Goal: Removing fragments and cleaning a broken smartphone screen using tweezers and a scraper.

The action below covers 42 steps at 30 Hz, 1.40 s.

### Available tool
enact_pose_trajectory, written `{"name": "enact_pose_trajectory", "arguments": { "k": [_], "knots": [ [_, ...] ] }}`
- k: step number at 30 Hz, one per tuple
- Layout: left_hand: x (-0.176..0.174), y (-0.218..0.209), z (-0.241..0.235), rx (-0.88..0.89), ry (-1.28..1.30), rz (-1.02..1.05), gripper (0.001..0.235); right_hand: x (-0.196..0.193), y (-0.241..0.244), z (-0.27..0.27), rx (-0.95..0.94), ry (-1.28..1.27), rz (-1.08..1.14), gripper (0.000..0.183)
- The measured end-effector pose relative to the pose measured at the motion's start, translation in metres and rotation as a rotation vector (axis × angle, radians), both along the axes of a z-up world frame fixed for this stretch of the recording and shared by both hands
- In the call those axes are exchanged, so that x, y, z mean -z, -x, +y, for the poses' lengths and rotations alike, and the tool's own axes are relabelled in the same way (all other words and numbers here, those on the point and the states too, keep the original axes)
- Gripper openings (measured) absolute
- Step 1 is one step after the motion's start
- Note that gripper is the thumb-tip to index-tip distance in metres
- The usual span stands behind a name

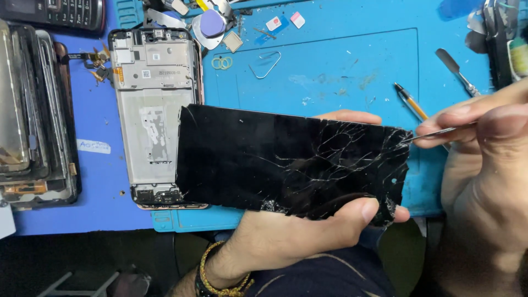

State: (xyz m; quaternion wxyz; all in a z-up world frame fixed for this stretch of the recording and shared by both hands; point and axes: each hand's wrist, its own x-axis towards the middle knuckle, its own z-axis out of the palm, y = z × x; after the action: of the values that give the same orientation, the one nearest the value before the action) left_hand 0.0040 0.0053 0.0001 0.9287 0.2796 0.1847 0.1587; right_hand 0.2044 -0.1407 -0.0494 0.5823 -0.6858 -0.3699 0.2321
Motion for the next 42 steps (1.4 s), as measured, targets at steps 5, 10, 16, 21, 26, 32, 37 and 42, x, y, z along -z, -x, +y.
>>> {"name": "enact_pose_trajectory", "arguments": {
  "k": [5,10,16,21,26,32,37,42],
  "knots": [
    [-0.002,0.0,0.001,0.006,0.013,0.004,0.07,0.0,-0.001,0.0,-0.025,-0.016,0.065,0.035],
    [-0.003,0.001,0.002,0.013,0.03,0.003,0.07,-0.004,0.003,0.005,-0.014,-0.041,0.081,0.029],
    [-0.001,0.001,0.0,0.02,0.03,-0.003,0.069,-0.011,-0.004,0.012,0.007,-0.035,0.249,0.013],
    [-0.004,0.001,0.003,0.02,0.001,0.002,0.068,-0.022,-0.01,0.021,-0.054,-0.032,0.307,0.015],
    [0.006,0.005,0.0,0.022,-0.026,-0.061,0.064,-0.029,-0.01,0.027,-0.056,0.013,0.332,0.017],
    [0.008,0.006,-0.002,0.015,-0.074,-0.071,0.061,-0.042,-0.005,0.041,-0.018,0.107,0.208,0.019],
    [0.007,0.006,-0.003,0.016,-0.081,-0.076,0.061,-0.041,-0.006,0.041,-0.066,0.06,0.24,0.014],
    [0.01,0.005,-0.002,0.01,-0.067,-0.115,0.061,-0.043,-0.004,0.044,-0.071,0.037,0.325,0.012]
  ]
}}
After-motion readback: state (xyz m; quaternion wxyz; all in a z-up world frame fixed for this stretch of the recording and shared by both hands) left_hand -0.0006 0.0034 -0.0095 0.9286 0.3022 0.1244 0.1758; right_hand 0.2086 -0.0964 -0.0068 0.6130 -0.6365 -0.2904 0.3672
